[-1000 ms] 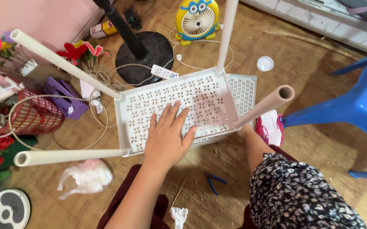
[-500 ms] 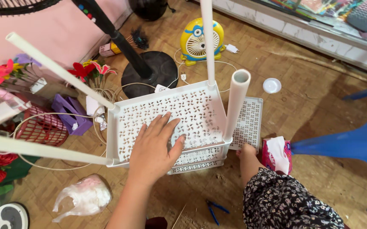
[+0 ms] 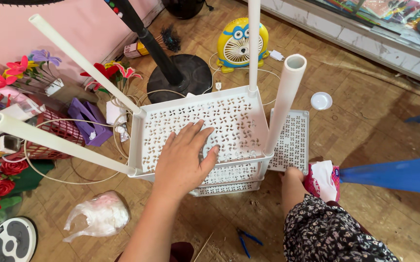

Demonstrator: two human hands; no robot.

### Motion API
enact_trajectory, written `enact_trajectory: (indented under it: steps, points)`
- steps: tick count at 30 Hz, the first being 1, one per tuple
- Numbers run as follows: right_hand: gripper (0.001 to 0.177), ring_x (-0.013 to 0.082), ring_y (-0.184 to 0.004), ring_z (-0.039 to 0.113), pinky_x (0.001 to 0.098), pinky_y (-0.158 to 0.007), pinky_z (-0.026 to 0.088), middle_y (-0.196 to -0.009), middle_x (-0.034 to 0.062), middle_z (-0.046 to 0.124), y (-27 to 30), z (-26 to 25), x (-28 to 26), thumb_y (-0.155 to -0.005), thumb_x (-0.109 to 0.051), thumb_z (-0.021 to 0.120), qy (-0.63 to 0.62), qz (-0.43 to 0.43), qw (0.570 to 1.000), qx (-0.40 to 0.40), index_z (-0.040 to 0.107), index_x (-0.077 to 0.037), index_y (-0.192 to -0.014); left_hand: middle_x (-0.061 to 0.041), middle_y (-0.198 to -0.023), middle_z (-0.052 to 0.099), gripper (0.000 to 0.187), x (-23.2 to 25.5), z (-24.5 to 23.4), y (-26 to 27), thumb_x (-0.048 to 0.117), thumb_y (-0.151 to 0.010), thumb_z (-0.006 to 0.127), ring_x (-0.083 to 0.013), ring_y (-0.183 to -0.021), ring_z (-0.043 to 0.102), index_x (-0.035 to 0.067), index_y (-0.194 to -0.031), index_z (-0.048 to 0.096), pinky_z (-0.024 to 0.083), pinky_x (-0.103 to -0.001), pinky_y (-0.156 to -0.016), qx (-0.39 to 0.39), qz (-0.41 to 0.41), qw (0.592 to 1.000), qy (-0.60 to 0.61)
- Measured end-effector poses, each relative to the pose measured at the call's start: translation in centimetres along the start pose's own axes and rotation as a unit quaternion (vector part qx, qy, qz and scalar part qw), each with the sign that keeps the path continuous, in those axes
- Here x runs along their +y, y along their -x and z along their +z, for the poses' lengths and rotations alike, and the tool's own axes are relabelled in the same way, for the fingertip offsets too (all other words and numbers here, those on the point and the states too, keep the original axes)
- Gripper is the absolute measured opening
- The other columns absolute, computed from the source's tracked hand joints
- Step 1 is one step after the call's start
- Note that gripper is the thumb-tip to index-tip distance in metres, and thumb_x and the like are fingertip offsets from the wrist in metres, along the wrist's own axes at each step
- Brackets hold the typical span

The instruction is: The person assembles a white plastic multi-tier rack by inserting four vertical support poles into the corner holes of stacked trays. They then place a top tray onto the assembled frame and briefly handle a small decorative cactus item.

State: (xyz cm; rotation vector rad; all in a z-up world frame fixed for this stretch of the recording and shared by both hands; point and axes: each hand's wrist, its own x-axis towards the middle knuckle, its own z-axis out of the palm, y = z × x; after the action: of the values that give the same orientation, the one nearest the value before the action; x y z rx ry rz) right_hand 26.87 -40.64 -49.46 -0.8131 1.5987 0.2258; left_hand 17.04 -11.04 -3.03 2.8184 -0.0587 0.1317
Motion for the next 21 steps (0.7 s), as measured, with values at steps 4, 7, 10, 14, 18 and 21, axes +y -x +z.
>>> enact_trajectory:
  steps: [4,7,10,14,18,21]
  points:
    - [0.029,0.0355,-0.105,0.065,0.0553,-0.079,0.058,-0.127,0.0136,0.061,1.1,1.0,-0.5,-0.101,-0.011,0.048,0.013,-0.133,0.987,0.089,0.050,-0.014,-0.129,-0.012,-0.151,0.052,0.053,0.2,0.2,1.1,0.046,-0.093,0.056,-0.0320,-0.142,0.042,0.016,-0.137,0.061,0.028,-0.055,-0.115,0.002,0.003,1.000,0.000]
    - [0.027,0.0341,-0.101,0.066,0.0529,-0.076,0.058,-0.124,0.0144,0.061,2.2,2.6,-0.8,-0.101,-0.011,0.047,0.013,-0.208,0.970,0.125,0.047,-0.012,-0.128,-0.012,-0.151,0.052,0.053,0.4,0.7,2.5,0.045,-0.092,0.057,-0.0318,-0.142,0.042,0.016,-0.137,0.061,0.028,-0.056,-0.115,0.016,0.010,1.000,-0.003]
    - [0.026,0.0328,-0.097,0.068,0.0504,-0.072,0.059,-0.121,0.0153,0.061,3.8,4.0,-1.8,-0.100,-0.011,0.047,-0.012,-0.269,0.956,0.114,0.044,-0.011,-0.126,-0.014,-0.151,0.051,0.054,0.4,1.4,3.9,0.045,-0.092,0.057,-0.0318,-0.142,0.042,0.015,-0.137,0.061,0.027,-0.057,-0.115,0.020,0.012,1.000,0.001]
    - [0.026,0.0310,-0.092,0.070,0.0472,-0.067,0.060,-0.118,0.0164,0.062,9.0,4.7,-5.9,-0.100,-0.012,0.047,-0.081,-0.383,0.920,0.019,0.040,-0.009,-0.125,-0.015,-0.152,0.050,0.055,0.2,2.4,5.8,0.044,-0.092,0.057,-0.0337,-0.143,0.041,0.013,-0.137,0.060,0.025,-0.059,-0.115,0.036,0.033,0.999,0.013]
    - [0.026,0.0292,-0.086,0.072,0.0439,-0.062,0.061,-0.114,0.0176,0.062,18.1,1.7,-11.5,-0.100,-0.012,0.047,-0.192,-0.484,0.838,-0.164,0.036,-0.007,-0.123,-0.018,-0.152,0.048,0.054,0.6,3.2,8.2,0.041,-0.092,0.060,-0.0373,-0.143,0.039,0.010,-0.137,0.059,0.024,-0.063,-0.114,0.053,0.058,0.997,0.027]
    - [0.027,0.0278,-0.082,0.073,0.0414,-0.058,0.062,-0.112,0.0185,0.062,27.2,-2.9,-15.4,-0.100,-0.012,0.047,-0.292,-0.499,0.732,-0.361,0.033,-0.005,-0.121,-0.018,-0.150,0.050,0.046,1.2,2.2,9.6,0.036,-0.093,0.062,-0.0378,-0.141,0.041,0.011,-0.132,0.063,0.028,-0.062,-0.112,0.041,0.068,0.996,0.038]
